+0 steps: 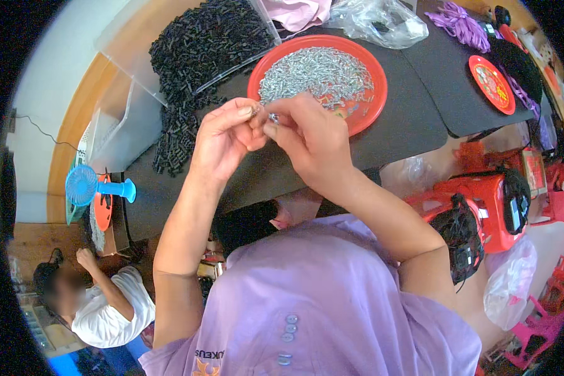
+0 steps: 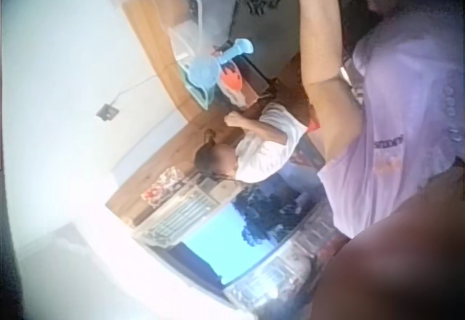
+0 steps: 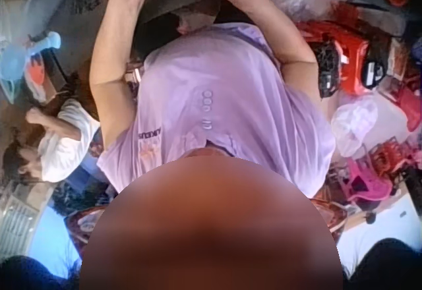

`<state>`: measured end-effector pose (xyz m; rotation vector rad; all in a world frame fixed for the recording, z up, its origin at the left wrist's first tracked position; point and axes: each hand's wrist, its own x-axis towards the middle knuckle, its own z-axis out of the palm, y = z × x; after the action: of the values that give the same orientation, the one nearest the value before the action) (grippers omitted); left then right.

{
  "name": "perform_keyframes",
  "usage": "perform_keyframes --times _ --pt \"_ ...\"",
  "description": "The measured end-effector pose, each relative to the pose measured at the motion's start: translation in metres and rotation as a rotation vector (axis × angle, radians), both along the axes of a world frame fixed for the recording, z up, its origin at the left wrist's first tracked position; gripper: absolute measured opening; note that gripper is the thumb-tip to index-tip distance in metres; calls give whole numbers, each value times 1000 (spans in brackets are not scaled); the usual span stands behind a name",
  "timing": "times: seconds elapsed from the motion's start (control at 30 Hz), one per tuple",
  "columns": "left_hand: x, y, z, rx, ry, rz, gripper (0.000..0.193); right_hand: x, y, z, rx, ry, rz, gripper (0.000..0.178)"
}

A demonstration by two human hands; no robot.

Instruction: The person assembles components by picking small metal pins from a plate, taking black plastic pieces, and inserting the pins into the plastic pieces by hand.

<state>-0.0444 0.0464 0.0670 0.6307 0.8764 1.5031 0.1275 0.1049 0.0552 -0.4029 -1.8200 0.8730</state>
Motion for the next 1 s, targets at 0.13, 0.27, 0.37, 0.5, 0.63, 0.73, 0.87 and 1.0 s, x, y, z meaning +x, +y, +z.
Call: perform_keyframes --times 0.13,0.27,0.37,0.5,0.63,0.73,0.87,1.0 --pt "0 -15 -6 10 -169 25 13 -22 1 0 -200 50 183 18" --pt "-8 -33 -15 37 -217 36 13 -35 -9 -4 -248 26 232 17" --pt "-11 -43 -21 21 -245 94 13 -45 -12 -9 -129 14 226 15" --pt "-12 -60 -22 -17 -154 165 15 -54 -15 -12 99 -23 181 12" --pt "-10 -82 -23 -57 6 245 15 -53 -25 -17 209 -83 187 13" --pt "-7 -97 -27 -102 40 279 12 -50 -39 -21 119 -109 298 15" --pt "1 -108 -31 -140 -20 329 11 -47 -51 -28 -235 -161 382 11" --pt "3 -108 -28 -182 -34 336 12 -46 -53 -27 -363 -137 415 11"
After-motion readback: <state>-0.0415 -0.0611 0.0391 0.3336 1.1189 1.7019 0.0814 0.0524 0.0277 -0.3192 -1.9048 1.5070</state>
